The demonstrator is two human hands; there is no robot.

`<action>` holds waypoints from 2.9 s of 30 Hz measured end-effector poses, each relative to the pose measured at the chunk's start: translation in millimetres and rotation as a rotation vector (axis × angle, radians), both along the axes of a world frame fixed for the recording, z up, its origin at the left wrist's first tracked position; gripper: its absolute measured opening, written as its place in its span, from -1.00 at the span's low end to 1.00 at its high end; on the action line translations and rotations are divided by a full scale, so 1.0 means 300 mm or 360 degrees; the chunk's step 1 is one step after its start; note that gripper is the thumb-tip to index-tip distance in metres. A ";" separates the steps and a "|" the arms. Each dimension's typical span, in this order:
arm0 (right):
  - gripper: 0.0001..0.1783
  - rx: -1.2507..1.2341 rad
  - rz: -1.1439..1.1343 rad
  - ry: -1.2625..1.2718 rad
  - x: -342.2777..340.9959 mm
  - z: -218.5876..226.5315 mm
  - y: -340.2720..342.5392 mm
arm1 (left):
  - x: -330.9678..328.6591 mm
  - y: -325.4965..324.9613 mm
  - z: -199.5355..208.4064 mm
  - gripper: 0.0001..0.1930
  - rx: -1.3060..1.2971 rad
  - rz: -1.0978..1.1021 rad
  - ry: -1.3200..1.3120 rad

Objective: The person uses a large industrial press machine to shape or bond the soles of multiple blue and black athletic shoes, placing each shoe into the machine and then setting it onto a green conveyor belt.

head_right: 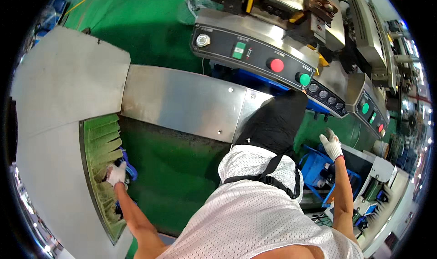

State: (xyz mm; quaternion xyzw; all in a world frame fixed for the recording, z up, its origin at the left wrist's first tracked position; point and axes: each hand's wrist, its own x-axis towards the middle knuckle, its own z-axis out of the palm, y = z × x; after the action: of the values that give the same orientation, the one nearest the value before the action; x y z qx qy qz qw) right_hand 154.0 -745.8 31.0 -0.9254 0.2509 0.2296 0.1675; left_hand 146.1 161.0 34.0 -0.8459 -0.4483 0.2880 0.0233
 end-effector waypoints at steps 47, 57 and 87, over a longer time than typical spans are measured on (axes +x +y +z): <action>-0.05 0.2905 -0.1397 -0.1096 0.370 0.495 0.487 | 1.808 -1.730 0.782 -0.46 -0.1169 -0.1605 -0.2125; -0.32 0.2114 -0.0407 -0.1615 0.889 0.727 0.690 | 0.845 -0.929 0.377 -0.49 -0.0846 -0.0762 -0.1972; -0.12 0.0128 0.0476 -0.1095 1.740 0.628 0.971 | 0.509 -0.607 -0.169 -0.42 -0.0529 -0.0505 -0.1403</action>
State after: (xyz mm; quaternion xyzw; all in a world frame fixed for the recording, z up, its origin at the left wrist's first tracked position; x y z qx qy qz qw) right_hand 675.9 -454.4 219.5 -0.9675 0.0328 -0.0631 0.2427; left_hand 298.8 -21.1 -16.9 -0.9373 -0.2293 -0.0366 -0.2600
